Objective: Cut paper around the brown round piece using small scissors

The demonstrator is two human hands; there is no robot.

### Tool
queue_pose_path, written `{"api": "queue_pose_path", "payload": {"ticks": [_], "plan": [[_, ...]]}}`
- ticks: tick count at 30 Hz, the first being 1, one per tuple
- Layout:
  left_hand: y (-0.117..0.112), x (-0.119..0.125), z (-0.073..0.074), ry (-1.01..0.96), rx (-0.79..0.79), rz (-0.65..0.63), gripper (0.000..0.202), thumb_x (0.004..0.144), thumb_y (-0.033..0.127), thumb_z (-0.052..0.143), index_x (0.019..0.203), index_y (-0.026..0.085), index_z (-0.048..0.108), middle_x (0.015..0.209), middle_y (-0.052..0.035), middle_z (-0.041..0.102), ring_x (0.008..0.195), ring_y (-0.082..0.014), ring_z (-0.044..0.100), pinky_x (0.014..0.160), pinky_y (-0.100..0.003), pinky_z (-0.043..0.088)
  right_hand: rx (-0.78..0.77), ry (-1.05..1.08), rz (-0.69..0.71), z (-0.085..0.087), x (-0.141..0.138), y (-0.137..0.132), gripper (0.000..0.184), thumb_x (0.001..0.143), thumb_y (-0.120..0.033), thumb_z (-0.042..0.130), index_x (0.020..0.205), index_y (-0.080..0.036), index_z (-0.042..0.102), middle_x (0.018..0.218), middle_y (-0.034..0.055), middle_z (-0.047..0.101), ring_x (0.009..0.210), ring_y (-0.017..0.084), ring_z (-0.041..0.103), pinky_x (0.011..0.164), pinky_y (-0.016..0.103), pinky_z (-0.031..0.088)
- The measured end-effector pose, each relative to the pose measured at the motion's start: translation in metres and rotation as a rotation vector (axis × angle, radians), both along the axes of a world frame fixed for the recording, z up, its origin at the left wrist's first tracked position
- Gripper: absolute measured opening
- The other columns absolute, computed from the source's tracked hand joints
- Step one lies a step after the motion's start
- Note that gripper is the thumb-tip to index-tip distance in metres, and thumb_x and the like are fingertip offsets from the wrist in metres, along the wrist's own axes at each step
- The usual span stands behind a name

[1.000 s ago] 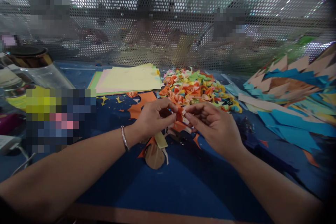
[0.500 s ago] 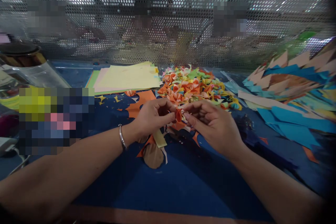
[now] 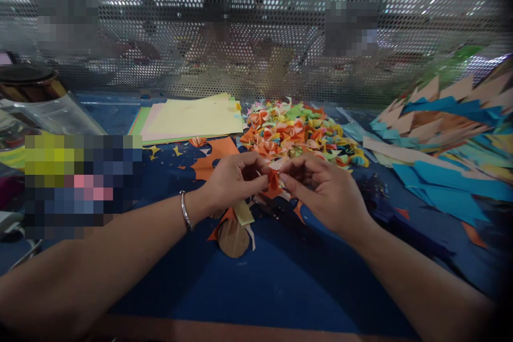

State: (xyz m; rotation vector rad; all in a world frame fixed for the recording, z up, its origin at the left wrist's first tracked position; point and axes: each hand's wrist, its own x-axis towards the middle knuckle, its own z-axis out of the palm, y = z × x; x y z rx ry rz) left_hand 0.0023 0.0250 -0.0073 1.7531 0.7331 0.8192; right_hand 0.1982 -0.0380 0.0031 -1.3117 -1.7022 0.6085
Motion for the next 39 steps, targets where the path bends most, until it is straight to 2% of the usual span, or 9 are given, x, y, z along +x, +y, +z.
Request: {"api": "queue_pose_path", "payload": {"ticks": [9,16,21,33,39], "plan": [[-0.0005,-0.0015,0.0004,0.015,0.046,-0.003,0.007,0.072,0.025,0.065,0.076,0.021,0.061,0.065,0.0024,0.059,0.057,-0.0088,0.052,0.053,-0.024,0.043,0.003,-0.027,-0.010,0.0030,-0.0007,-0.0007,0.013,0.088,-0.035,0.067,0.086,-0.022,0.068,0.072,0.0017,0.068,0.062,0.014,0.062,0.056,0.026,0.052],[-0.0010,-0.0022,0.0015,0.026,0.142,-0.016,0.005,0.073,0.022,0.063,0.077,0.019,0.064,0.073,0.0014,0.061,0.060,-0.0077,0.055,0.057,-0.023,0.046,-0.029,-0.021,-0.020,-0.0013,0.0004,-0.0002,0.014,0.087,-0.035,0.066,0.089,-0.021,0.068,0.074,0.0025,0.068,0.062,0.015,0.064,0.056,0.028,0.053],[-0.0022,-0.0024,0.0018,0.057,0.150,0.004,0.005,0.073,0.023,0.063,0.077,0.020,0.064,0.071,0.0019,0.061,0.059,-0.0079,0.054,0.056,-0.023,0.046,-0.014,-0.029,-0.009,-0.0012,0.0006,0.0012,0.010,0.085,-0.032,0.067,0.086,-0.022,0.066,0.074,0.0022,0.069,0.062,0.015,0.064,0.055,0.026,0.053],[-0.0019,-0.0015,-0.0001,0.054,0.148,0.030,0.003,0.073,0.022,0.062,0.075,0.020,0.064,0.070,0.0016,0.063,0.059,-0.0081,0.055,0.055,-0.022,0.046,-0.048,0.021,-0.009,-0.0006,-0.0008,0.0003,0.017,0.087,-0.037,0.068,0.091,-0.021,0.068,0.073,0.0018,0.067,0.060,0.014,0.063,0.055,0.028,0.054],[0.0052,0.0001,-0.0079,0.000,0.102,0.138,0.004,0.074,0.020,0.064,0.078,0.019,0.064,0.070,0.0001,0.067,0.063,-0.0100,0.061,0.060,-0.023,0.050,-0.015,0.056,-0.073,-0.0028,0.0009,0.0008,0.019,0.089,-0.039,0.071,0.095,-0.021,0.068,0.076,0.0026,0.068,0.062,0.014,0.064,0.056,0.027,0.055]]}}
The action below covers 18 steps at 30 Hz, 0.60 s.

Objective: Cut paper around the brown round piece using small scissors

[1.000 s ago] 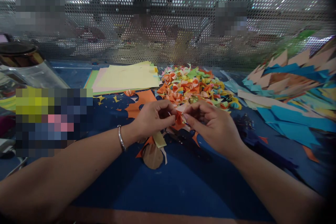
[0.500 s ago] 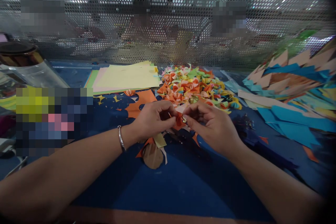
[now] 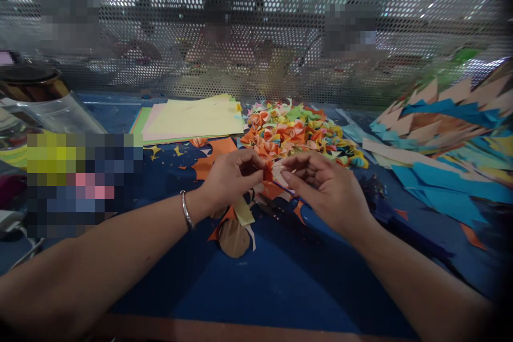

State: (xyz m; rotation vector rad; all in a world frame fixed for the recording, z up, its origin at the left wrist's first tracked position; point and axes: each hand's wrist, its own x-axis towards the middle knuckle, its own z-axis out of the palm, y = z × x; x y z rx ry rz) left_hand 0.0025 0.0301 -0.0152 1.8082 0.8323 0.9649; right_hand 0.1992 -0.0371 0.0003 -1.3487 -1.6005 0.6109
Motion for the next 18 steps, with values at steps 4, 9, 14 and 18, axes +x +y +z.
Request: {"api": "queue_pose_path", "payload": {"ticks": [4,9,14,18], "plan": [[0.0024,0.0009,-0.0021,-0.027,0.037,0.065,0.006,0.076,0.021,0.066,0.081,0.019,0.067,0.076,-0.0020,0.070,0.068,-0.0121,0.065,0.063,-0.024,0.054,0.009,-0.009,-0.012,-0.0014,0.0014,0.0018,0.021,0.088,-0.040,0.071,0.097,-0.021,0.068,0.075,0.0020,0.067,0.063,0.014,0.064,0.057,0.027,0.054],[-0.0007,-0.0006,0.0028,-0.032,0.181,0.141,0.009,0.082,0.021,0.066,0.086,0.018,0.073,0.081,-0.0037,0.076,0.072,-0.0126,0.070,0.067,-0.025,0.057,-0.040,-0.046,0.028,-0.0021,0.0011,0.0023,0.021,0.091,-0.041,0.067,0.094,-0.021,0.069,0.074,0.0021,0.067,0.059,0.014,0.063,0.055,0.028,0.053],[-0.0008,-0.0032,0.0038,0.039,0.377,0.168,0.016,0.089,0.021,0.064,0.096,0.021,0.078,0.101,-0.0071,0.082,0.089,-0.0169,0.075,0.080,-0.032,0.062,-0.060,-0.100,0.082,-0.0007,-0.0010,0.0011,0.018,0.092,-0.039,0.064,0.089,-0.022,0.069,0.072,0.0006,0.066,0.058,0.014,0.060,0.054,0.026,0.050],[-0.0012,-0.0029,0.0003,0.235,0.558,0.138,0.030,0.093,0.015,0.058,0.117,0.020,0.076,0.123,-0.0082,0.079,0.116,-0.0235,0.069,0.105,-0.046,0.055,-0.049,-0.199,0.137,0.0037,-0.0043,-0.0011,0.023,0.094,-0.043,0.063,0.084,-0.023,0.068,0.068,-0.0004,0.066,0.055,0.013,0.056,0.051,0.026,0.044]]}}
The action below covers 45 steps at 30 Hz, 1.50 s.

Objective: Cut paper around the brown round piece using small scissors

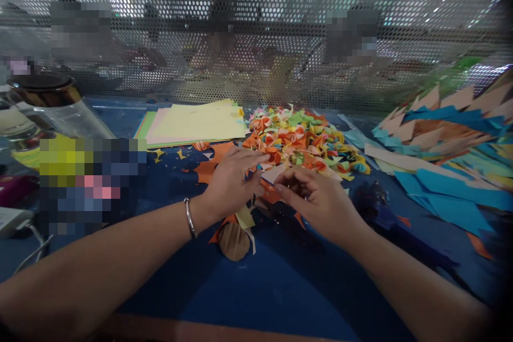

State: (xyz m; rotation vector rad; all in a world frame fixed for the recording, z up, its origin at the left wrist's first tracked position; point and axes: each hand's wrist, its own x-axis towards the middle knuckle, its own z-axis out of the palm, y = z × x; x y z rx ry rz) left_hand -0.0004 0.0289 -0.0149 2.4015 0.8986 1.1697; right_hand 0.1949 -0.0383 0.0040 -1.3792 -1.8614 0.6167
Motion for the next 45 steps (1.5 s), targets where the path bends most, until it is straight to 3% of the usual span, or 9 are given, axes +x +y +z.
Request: {"api": "queue_pose_path", "payload": {"ticks": [6,10,15,22,27,30,33,37,45], "plan": [[-0.002,0.004,0.002,0.341,0.019,0.047,0.047,0.100,0.014,0.045,0.146,0.013,0.058,0.149,-0.0137,0.063,0.135,-0.0278,0.055,0.115,-0.051,0.043,-0.057,-0.058,0.098,0.002,-0.003,-0.006,0.021,0.096,-0.036,0.058,0.085,-0.021,0.068,0.074,0.0016,0.069,0.057,0.013,0.058,0.051,0.025,0.042],[-0.001,0.006,0.002,0.448,-0.028,0.092,0.049,0.103,0.016,0.037,0.148,0.011,0.055,0.151,-0.0152,0.059,0.135,-0.0303,0.053,0.115,-0.051,0.041,-0.080,-0.124,0.142,-0.001,-0.003,-0.008,0.017,0.095,-0.031,0.057,0.087,-0.021,0.068,0.076,0.0019,0.069,0.058,0.013,0.057,0.052,0.025,0.041],[-0.003,0.015,0.014,0.579,-0.233,0.161,0.052,0.099,0.019,0.045,0.149,0.021,0.055,0.156,-0.0113,0.053,0.135,-0.0356,0.051,0.114,-0.055,0.042,-0.020,-0.173,0.181,0.000,-0.002,-0.006,0.012,0.093,-0.025,0.057,0.086,-0.021,0.067,0.074,0.0010,0.067,0.060,0.013,0.058,0.057,0.026,0.041],[0.042,0.049,0.044,0.584,-0.192,0.075,0.066,0.099,0.022,0.044,0.163,0.018,0.032,0.159,-0.0175,0.051,0.148,-0.0353,0.043,0.121,-0.059,0.031,-0.029,-0.218,0.174,0.003,-0.002,-0.003,0.012,0.091,-0.025,0.058,0.084,-0.021,0.067,0.074,0.0019,0.069,0.059,0.014,0.058,0.057,0.026,0.041],[0.036,0.037,0.050,0.461,-0.222,-0.024,0.046,0.094,0.017,0.045,0.136,0.014,0.065,0.127,-0.0127,0.074,0.113,-0.0232,0.068,0.103,-0.039,0.048,-0.038,-0.231,0.128,0.004,0.004,0.000,0.012,0.089,-0.025,0.057,0.084,-0.020,0.067,0.074,0.0024,0.071,0.058,0.014,0.059,0.056,0.026,0.041],[0.015,0.009,0.051,0.454,-0.230,0.018,0.033,0.090,0.015,0.050,0.111,0.016,0.075,0.108,-0.0092,0.078,0.093,-0.0198,0.069,0.086,-0.034,0.050,-0.043,-0.235,0.118,0.003,0.007,0.002,0.015,0.090,-0.029,0.056,0.082,-0.021,0.067,0.070,0.0016,0.069,0.057,0.014,0.058,0.054,0.026,0.040],[0.000,-0.018,0.052,0.535,-0.260,0.039,0.026,0.092,0.019,0.052,0.103,0.016,0.076,0.100,-0.0087,0.078,0.086,-0.0197,0.068,0.076,-0.032,0.048,-0.050,-0.261,0.109,0.001,0.008,0.004,0.019,0.091,-0.034,0.056,0.081,-0.021,0.066,0.067,0.0011,0.067,0.056,0.015,0.057,0.053,0.027,0.040],[-0.002,-0.034,0.047,0.578,-0.294,-0.002,0.018,0.087,0.026,0.064,0.097,0.017,0.076,0.090,-0.0074,0.077,0.076,-0.0190,0.066,0.069,-0.031,0.045,-0.076,-0.292,0.092,0.000,0.012,0.005,0.023,0.092,-0.040,0.056,0.081,-0.022,0.067,0.067,0.0018,0.068,0.057,0.016,0.060,0.055,0.029,0.042],[0.017,-0.017,0.007,0.451,-0.200,0.057,0.015,0.085,0.028,0.072,0.096,0.017,0.071,0.098,-0.0099,0.076,0.093,-0.0240,0.067,0.083,-0.037,0.051,-0.125,-0.335,0.013,-0.006,0.028,0.014,0.023,0.091,-0.042,0.059,0.084,-0.022,0.067,0.068,0.0029,0.071,0.060,0.018,0.064,0.057,0.030,0.046]]}}
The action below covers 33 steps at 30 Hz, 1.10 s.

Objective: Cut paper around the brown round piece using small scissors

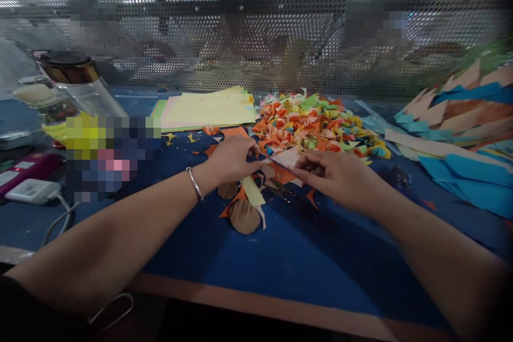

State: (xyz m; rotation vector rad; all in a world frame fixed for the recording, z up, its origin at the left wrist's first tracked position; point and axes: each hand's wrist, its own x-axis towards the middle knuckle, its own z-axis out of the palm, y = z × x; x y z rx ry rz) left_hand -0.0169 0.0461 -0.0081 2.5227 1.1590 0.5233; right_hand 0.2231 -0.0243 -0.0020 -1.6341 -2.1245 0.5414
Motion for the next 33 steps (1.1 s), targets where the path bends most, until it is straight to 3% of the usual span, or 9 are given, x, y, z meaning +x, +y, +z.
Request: {"api": "queue_pose_path", "payload": {"ticks": [5,11,15,18,21,27,33], "plan": [[0.003,0.004,-0.005,0.000,-0.007,-0.018,0.010,0.086,0.027,0.072,0.089,0.018,0.068,0.092,-0.0080,0.075,0.089,-0.0226,0.067,0.082,-0.037,0.050,-0.007,-0.061,-0.007,-0.004,0.005,0.003,0.021,0.090,-0.040,0.062,0.082,-0.022,0.067,0.067,0.0019,0.071,0.058,0.017,0.064,0.057,0.030,0.045],[-0.003,0.010,-0.003,0.064,0.028,0.053,0.024,0.085,0.043,0.073,0.088,0.019,0.069,0.099,-0.0115,0.076,0.095,-0.0278,0.065,0.091,-0.046,0.048,0.021,-0.085,0.055,-0.003,0.005,0.001,0.022,0.090,-0.041,0.063,0.080,-0.022,0.068,0.063,0.0013,0.070,0.054,0.016,0.063,0.053,0.029,0.042],[-0.006,0.016,-0.003,0.038,-0.054,0.047,0.017,0.085,0.036,0.069,0.078,0.021,0.067,0.090,-0.0087,0.075,0.085,-0.0238,0.064,0.080,-0.040,0.048,0.052,-0.133,0.047,0.001,0.003,0.000,0.021,0.088,-0.041,0.064,0.077,-0.023,0.068,0.059,0.0010,0.068,0.053,0.016,0.062,0.053,0.029,0.041],[-0.008,0.018,-0.004,-0.072,-0.156,0.026,0.014,0.086,0.027,0.065,0.073,0.020,0.063,0.077,-0.0053,0.072,0.070,-0.0177,0.061,0.067,-0.033,0.044,0.074,-0.175,-0.014,0.001,0.004,0.001,0.018,0.085,-0.039,0.067,0.076,-0.024,0.067,0.058,0.0008,0.068,0.052,0.016,0.061,0.053,0.030,0.041],[-0.005,0.015,-0.004,-0.181,-0.095,0.051,0.014,0.086,0.024,0.064,0.074,0.020,0.059,0.073,-0.0031,0.068,0.066,-0.0152,0.057,0.062,-0.030,0.041,0.070,-0.203,-0.009,0.001,0.006,0.002,0.017,0.085,-0.037,0.066,0.074,-0.024,0.066,0.058,0.0009,0.067,0.051,0.016,0.060,0.051,0.030,0.039],[0.009,0.001,-0.001,-0.370,0.102,0.180,0.015,0.085,0.016,0.064,0.078,0.021,0.052,0.077,-0.0004,0.065,0.070,-0.0144,0.055,0.067,-0.030,0.042,0.047,-0.190,-0.025,0.000,0.007,0.004,0.018,0.086,-0.039,0.066,0.076,-0.024,0.067,0.060,0.0007,0.067,0.052,0.016,0.059,0.052,0.030,0.040],[0.008,0.001,0.002,-0.680,0.152,0.144,0.018,0.086,0.011,0.061,0.091,0.023,0.049,0.088,0.0006,0.060,0.071,-0.0106,0.055,0.068,-0.027,0.049,0.076,-0.124,-0.030,-0.001,0.004,0.004,0.019,0.087,-0.040,0.066,0.079,-0.023,0.070,0.063,0.0014,0.070,0.054,0.016,0.062,0.053,0.030,0.043]]}}
